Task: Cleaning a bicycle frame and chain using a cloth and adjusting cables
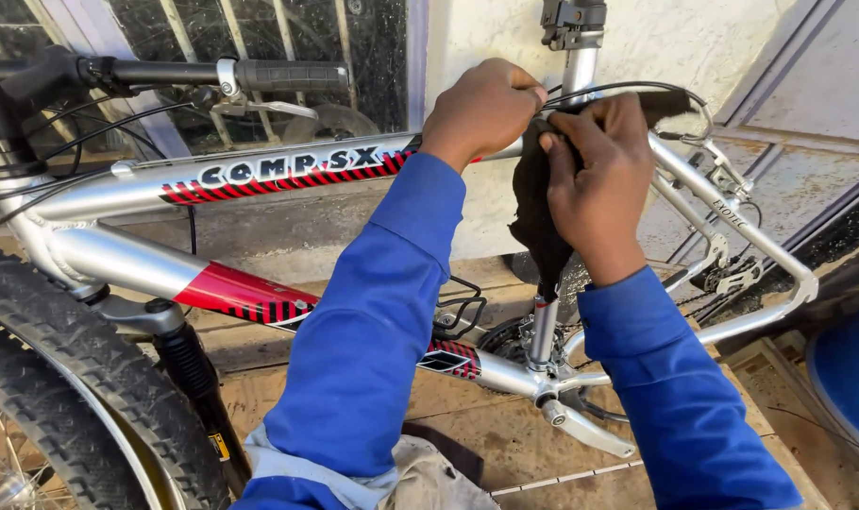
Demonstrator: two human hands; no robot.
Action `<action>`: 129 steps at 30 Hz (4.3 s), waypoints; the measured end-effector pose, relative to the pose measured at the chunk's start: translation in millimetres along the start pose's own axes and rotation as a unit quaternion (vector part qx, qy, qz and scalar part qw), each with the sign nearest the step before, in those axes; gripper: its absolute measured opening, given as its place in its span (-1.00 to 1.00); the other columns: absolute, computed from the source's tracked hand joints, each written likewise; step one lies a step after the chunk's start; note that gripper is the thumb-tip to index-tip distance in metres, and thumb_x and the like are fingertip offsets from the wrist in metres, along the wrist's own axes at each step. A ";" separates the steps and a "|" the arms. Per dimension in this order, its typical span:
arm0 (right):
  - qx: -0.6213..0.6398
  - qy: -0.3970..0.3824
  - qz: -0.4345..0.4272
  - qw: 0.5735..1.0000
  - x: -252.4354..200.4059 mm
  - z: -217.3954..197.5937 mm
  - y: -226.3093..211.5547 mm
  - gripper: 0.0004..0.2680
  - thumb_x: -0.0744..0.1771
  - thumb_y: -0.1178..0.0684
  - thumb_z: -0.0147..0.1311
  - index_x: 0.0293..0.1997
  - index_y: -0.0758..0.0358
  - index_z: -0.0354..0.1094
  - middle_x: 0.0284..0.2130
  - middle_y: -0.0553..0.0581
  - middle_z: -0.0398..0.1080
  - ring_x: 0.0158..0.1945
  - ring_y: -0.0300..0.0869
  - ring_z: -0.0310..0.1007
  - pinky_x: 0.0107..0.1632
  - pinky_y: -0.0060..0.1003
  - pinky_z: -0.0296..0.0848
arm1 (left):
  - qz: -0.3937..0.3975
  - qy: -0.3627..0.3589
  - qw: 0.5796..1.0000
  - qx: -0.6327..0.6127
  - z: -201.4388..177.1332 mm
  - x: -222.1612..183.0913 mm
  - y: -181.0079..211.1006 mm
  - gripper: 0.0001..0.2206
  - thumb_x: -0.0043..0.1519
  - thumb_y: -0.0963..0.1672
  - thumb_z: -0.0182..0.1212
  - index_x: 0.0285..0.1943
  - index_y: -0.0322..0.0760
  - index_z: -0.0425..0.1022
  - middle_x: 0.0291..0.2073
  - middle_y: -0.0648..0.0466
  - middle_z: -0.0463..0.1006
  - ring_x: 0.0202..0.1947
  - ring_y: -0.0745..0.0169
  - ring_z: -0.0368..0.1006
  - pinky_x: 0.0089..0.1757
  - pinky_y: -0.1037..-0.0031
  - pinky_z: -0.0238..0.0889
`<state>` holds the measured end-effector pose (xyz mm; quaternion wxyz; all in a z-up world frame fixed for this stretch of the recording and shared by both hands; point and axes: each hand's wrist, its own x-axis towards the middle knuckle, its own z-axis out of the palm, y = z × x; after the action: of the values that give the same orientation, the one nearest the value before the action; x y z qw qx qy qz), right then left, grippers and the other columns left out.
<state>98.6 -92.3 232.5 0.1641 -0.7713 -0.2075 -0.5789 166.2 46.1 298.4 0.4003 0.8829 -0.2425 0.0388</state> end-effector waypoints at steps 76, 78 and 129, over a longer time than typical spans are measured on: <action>-0.133 0.018 -0.076 0.988 -1.0 -0.8 1.7 -0.84 0.23 0.34 -0.04 -0.25 0.28 0.43 -0.30 0.14 0.38 -0.19 0.04 0.18 -0.07 -0.09 0.01 | -0.068 -0.038 0.981 -0.175 15.2 56.3 -18.5 -0.53 0.09 -0.14 0.26 -0.63 -0.10 -0.10 -0.72 0.16 -0.18 -0.60 0.30 -0.30 -0.47 0.29 -0.33; -0.155 0.024 -0.061 0.986 -1.9 -0.2 4.4 -0.83 0.29 0.31 0.04 -0.13 0.29 0.54 -0.29 0.19 0.25 -0.21 0.05 0.15 -0.12 -0.08 0.02 | -0.075 -0.030 0.979 -0.187 14.2 62.7 -23.3 -0.51 0.14 -0.13 0.33 -0.64 -0.11 -0.04 -0.76 0.15 -0.16 -0.66 0.30 -0.28 -0.50 0.32 -0.29; 0.432 -0.027 0.377 0.819 -35.3 16.7 93.3 -0.84 0.40 0.10 0.07 -0.35 0.30 0.38 -0.61 0.05 0.33 -0.52 -0.26 0.48 -0.43 -0.48 0.49 | 0.150 0.250 0.767 -0.572 150.3 6.2 -66.3 -0.53 0.18 -0.34 -0.05 0.29 -0.24 0.35 0.03 -0.05 0.48 0.12 0.02 0.38 0.15 -0.01 0.17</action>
<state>151.4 -168.8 192.8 0.6803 -0.6545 -0.1342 -0.3015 183.2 -28.2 152.7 0.8668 0.4017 -0.2402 0.1720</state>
